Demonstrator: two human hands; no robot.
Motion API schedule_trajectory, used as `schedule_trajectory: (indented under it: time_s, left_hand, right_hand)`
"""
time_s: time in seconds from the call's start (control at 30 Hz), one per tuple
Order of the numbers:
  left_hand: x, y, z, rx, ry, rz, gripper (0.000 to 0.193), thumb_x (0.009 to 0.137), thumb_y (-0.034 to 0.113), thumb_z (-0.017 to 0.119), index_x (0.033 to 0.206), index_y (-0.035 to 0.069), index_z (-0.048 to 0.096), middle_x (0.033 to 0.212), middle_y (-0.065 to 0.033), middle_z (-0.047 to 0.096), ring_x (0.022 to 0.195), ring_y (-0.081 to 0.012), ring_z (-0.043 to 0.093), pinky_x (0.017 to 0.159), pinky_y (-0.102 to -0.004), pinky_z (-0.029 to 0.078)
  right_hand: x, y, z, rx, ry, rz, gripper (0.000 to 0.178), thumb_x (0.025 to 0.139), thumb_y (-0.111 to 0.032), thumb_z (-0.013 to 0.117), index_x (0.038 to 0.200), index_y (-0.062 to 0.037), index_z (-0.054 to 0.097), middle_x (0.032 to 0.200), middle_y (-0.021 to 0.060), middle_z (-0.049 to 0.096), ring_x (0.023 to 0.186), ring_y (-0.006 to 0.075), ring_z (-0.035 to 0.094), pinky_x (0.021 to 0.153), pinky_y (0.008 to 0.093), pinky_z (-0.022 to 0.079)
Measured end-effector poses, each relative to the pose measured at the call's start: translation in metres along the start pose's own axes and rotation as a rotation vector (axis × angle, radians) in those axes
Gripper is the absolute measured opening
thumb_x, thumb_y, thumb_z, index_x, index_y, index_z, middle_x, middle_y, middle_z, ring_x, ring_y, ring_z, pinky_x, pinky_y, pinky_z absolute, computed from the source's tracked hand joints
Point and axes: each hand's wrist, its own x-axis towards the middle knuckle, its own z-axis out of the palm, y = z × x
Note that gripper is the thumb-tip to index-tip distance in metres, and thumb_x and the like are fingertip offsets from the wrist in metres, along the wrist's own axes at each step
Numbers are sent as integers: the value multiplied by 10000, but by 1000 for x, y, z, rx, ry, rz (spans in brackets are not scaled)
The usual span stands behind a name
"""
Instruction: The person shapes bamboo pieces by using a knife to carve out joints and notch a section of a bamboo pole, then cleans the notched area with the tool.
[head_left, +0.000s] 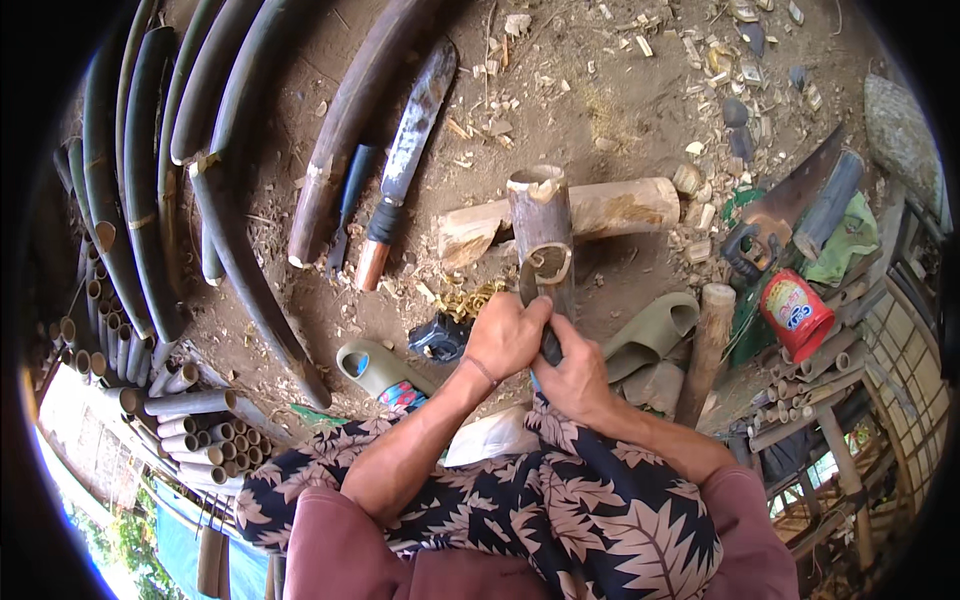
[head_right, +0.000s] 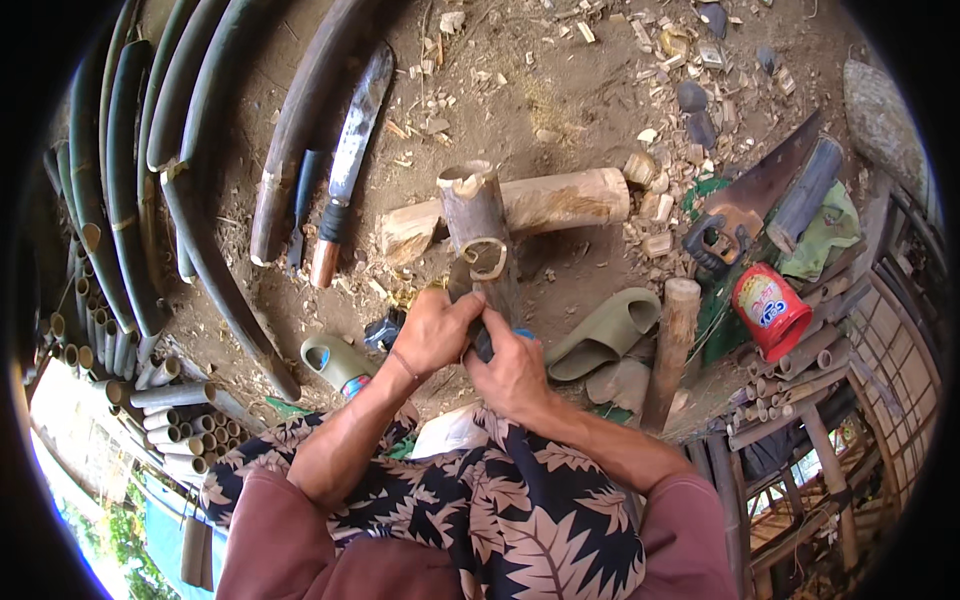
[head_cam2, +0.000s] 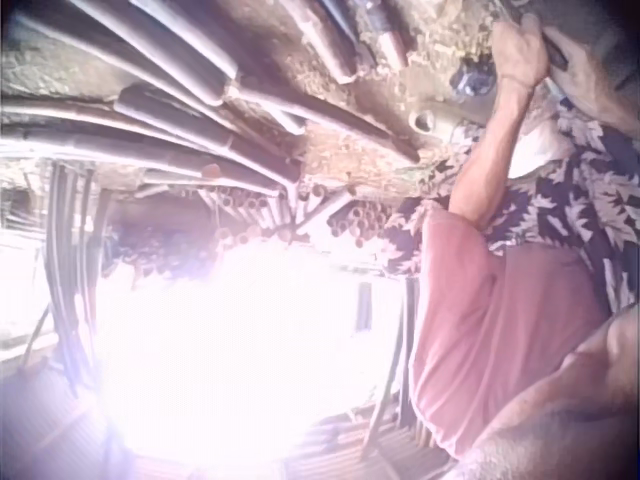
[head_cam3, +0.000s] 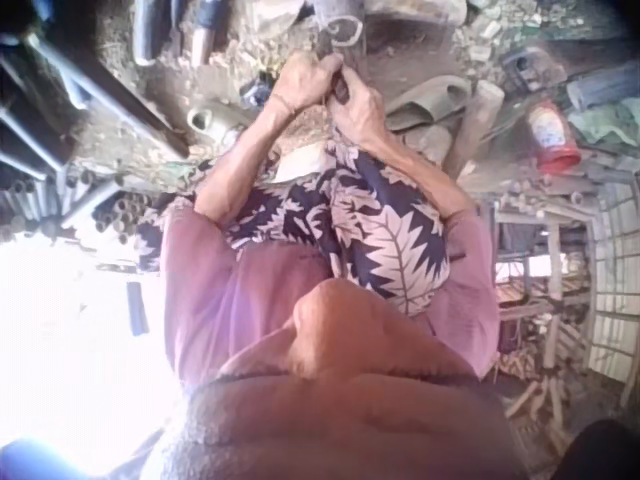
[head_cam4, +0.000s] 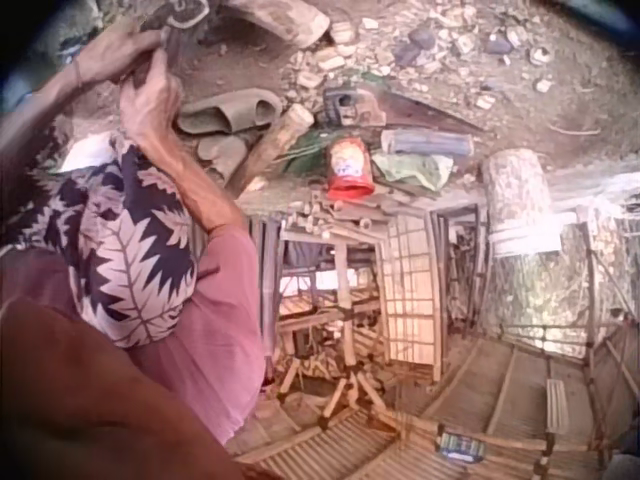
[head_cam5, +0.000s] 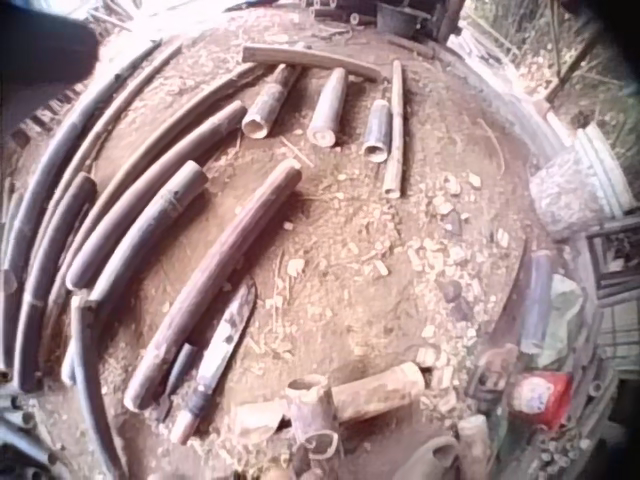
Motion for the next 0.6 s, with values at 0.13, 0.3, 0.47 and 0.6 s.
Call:
schedule_trajectory:
  time_s: [0.13, 0.3, 0.47, 0.6]
  left_hand:
    - [7, 8, 36, -508, -105, -111, 196, 898, 114, 566, 1015, -20, 649, 607, -143, 620, 533, -240, 631, 469, -363, 481]
    - [7, 41, 47, -867, 63, 17, 413, 976, 267, 491, 768, -37, 678, 563, -102, 604, 474, -175, 559, 449, -360, 425]
    - [-6, 42, 46, -1633, -153, -75, 344, 1000, 381, 478, 1026, 94, 665, 596, 39, 470, 558, -133, 503, 484, -313, 428]
    - [-14, 86, 20, -1938, -37, -365, 347, 1008, 406, 468, 800, 140, 547, 640, 34, 495, 629, -136, 503, 685, -332, 463]
  right_hand:
    - [-1, -4, -50, -225, -41, -68, 550, 800, -124, 647, 1328, -80, 501, 950, 237, 679, 873, 425, 663, 747, 496, 533]
    - [49, -42, -115, -684, -290, -346, 460, 771, -165, 679, 1206, -87, 553, 722, 182, 676, 645, 393, 665, 560, 482, 530]
    - [74, -98, -119, -1144, -507, -540, 255, 776, -171, 670, 1003, -53, 666, 698, 135, 694, 656, 293, 709, 547, 407, 545]
    - [106, -142, -97, -1483, -747, -670, 172, 774, -188, 676, 903, -76, 699, 712, 86, 713, 665, 232, 718, 553, 393, 546]
